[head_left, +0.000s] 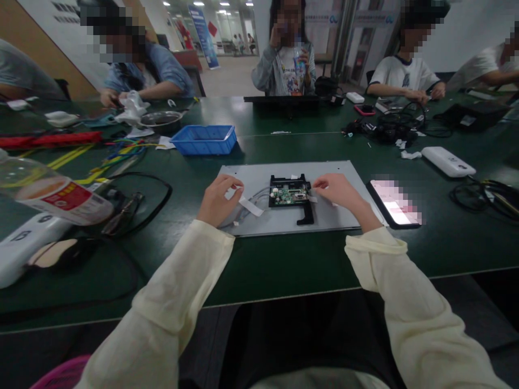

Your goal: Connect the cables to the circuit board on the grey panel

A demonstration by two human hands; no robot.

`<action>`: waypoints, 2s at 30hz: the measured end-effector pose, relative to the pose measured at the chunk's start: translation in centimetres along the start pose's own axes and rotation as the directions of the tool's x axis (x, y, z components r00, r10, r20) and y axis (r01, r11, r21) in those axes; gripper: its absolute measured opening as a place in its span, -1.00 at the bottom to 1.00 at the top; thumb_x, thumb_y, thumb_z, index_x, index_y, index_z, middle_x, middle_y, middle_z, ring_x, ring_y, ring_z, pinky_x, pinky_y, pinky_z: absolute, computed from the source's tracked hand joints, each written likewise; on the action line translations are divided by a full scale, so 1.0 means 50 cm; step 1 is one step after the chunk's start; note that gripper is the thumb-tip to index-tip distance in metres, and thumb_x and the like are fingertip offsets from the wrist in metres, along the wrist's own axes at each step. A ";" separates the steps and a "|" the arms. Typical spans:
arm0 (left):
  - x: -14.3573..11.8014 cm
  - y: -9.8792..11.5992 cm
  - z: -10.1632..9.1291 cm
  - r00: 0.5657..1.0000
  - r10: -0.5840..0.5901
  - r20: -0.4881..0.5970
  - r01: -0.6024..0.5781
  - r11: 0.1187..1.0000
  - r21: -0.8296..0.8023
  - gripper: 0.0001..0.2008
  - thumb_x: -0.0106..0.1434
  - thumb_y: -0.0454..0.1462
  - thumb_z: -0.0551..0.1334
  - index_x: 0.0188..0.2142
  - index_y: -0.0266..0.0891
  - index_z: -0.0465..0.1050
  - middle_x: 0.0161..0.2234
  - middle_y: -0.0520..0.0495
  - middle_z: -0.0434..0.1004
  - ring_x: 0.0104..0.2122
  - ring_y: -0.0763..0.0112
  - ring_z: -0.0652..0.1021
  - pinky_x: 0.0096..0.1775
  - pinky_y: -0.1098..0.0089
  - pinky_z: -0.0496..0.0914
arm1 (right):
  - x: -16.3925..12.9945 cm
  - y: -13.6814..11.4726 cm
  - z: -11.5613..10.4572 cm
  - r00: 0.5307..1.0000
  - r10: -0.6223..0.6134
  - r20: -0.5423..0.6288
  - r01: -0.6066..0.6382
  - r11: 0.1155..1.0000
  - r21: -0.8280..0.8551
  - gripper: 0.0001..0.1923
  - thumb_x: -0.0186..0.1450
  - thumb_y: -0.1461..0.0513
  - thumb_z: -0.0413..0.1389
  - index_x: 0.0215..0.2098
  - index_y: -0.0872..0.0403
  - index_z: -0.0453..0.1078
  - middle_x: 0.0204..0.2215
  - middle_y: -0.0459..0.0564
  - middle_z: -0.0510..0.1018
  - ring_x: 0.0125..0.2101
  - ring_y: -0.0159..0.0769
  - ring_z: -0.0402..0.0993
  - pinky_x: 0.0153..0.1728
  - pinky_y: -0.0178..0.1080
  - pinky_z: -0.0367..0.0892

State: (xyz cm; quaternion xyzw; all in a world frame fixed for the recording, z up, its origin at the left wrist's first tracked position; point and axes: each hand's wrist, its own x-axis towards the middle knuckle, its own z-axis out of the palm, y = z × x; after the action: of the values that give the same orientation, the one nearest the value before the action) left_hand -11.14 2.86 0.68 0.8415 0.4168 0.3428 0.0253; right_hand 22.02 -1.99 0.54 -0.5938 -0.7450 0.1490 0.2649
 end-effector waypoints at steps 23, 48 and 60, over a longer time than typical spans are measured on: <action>-0.005 0.035 0.000 0.960 0.147 0.237 -0.138 0.989 -0.051 -0.76 0.23 -0.13 0.16 -0.23 -0.22 0.46 -0.28 -0.08 0.44 -0.25 0.31 0.45 -0.12 0.29 0.34 | 0.002 0.093 -0.012 0.952 0.258 -0.165 -0.277 0.955 -0.103 -0.82 0.12 0.21 0.19 -0.34 0.15 0.54 -0.37 0.07 0.59 -0.31 -0.22 0.48 -0.23 -0.21 0.30; -0.007 0.013 0.012 0.993 0.036 0.109 -0.059 0.974 0.217 -0.82 0.24 -0.23 0.14 -0.32 -0.18 0.52 -0.24 -0.09 0.51 -0.15 0.20 0.45 -0.08 0.19 0.28 | 0.022 0.043 0.033 0.955 -0.023 -0.295 0.031 0.999 0.022 -0.73 0.26 0.25 0.01 -0.13 0.11 0.47 -0.13 0.07 0.53 -0.07 -0.21 0.40 -0.02 -0.14 0.27; -0.010 0.011 0.019 0.996 -0.011 0.093 -0.005 0.984 0.178 -0.77 0.26 -0.19 0.10 -0.33 -0.23 0.49 -0.25 -0.13 0.52 -0.19 0.21 0.48 -0.08 0.21 0.32 | 0.105 0.005 0.077 0.971 -0.235 -0.046 0.232 0.971 -0.052 -0.75 0.27 0.24 0.07 -0.13 0.13 0.49 -0.13 0.09 0.56 -0.07 -0.19 0.43 0.02 -0.13 0.23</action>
State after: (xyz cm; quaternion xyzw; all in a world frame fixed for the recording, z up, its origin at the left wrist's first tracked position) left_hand -10.41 2.38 -0.16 0.8549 0.4454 0.2643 -0.0301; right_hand 19.20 3.46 -1.60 -0.5116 -0.8059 0.0842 0.2860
